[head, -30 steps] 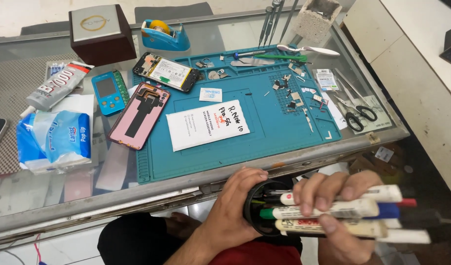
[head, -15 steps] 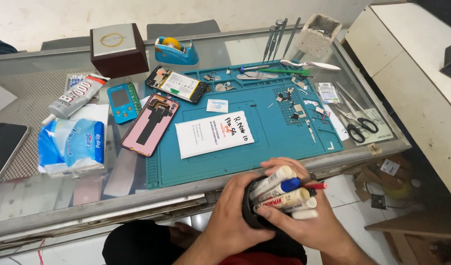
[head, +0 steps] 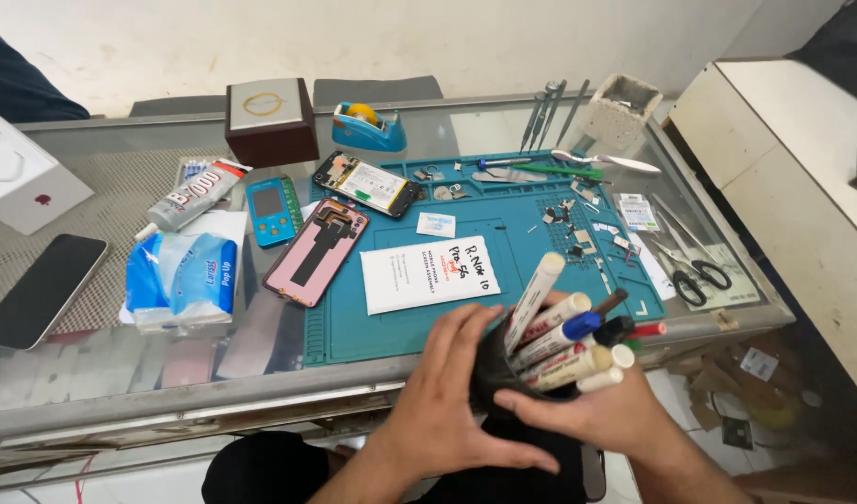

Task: Disassembling a smartphone to inspect and clean internal components like the battery and screen frame.

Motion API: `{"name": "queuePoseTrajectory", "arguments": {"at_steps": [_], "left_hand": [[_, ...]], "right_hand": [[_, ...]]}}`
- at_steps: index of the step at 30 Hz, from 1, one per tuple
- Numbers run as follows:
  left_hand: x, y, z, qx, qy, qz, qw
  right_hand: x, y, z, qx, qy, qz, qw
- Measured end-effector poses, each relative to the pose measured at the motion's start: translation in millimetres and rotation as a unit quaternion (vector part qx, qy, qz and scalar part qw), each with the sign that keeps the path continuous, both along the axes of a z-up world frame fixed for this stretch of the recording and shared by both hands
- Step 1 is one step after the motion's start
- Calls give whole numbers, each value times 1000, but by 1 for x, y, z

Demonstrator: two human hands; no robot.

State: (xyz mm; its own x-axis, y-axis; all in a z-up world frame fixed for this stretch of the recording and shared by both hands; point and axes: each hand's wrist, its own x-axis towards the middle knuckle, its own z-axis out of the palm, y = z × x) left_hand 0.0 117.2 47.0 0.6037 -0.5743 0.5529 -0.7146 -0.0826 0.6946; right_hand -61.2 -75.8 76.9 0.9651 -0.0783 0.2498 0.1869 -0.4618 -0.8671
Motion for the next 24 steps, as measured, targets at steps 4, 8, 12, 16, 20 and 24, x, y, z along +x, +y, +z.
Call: {"name": "queuePoseTrajectory", "arguments": {"at_steps": [4, 8, 12, 16, 20, 24], "left_hand": [[41, 28, -14, 84, -69, 145, 983], [69, 32, -38, 72, -166, 196, 964], [70, 27, -41, 169, -145, 189, 956], [74, 26, -48, 227, -117, 176, 951], [76, 24, -54, 220, -122, 183, 950], [78, 25, -55, 210, -128, 186, 951]], "right_hand": [[41, -11, 42, -73, -59, 11, 996], [101, -10, 89, -42, 50, -104, 992], [180, -24, 97, -101, -32, -133, 986], [264, -35, 85, -67, -70, -169, 981], [331, -46, 48, -52, -70, -207, 974], [358, -42, 22, -65, -47, -199, 977]]}}
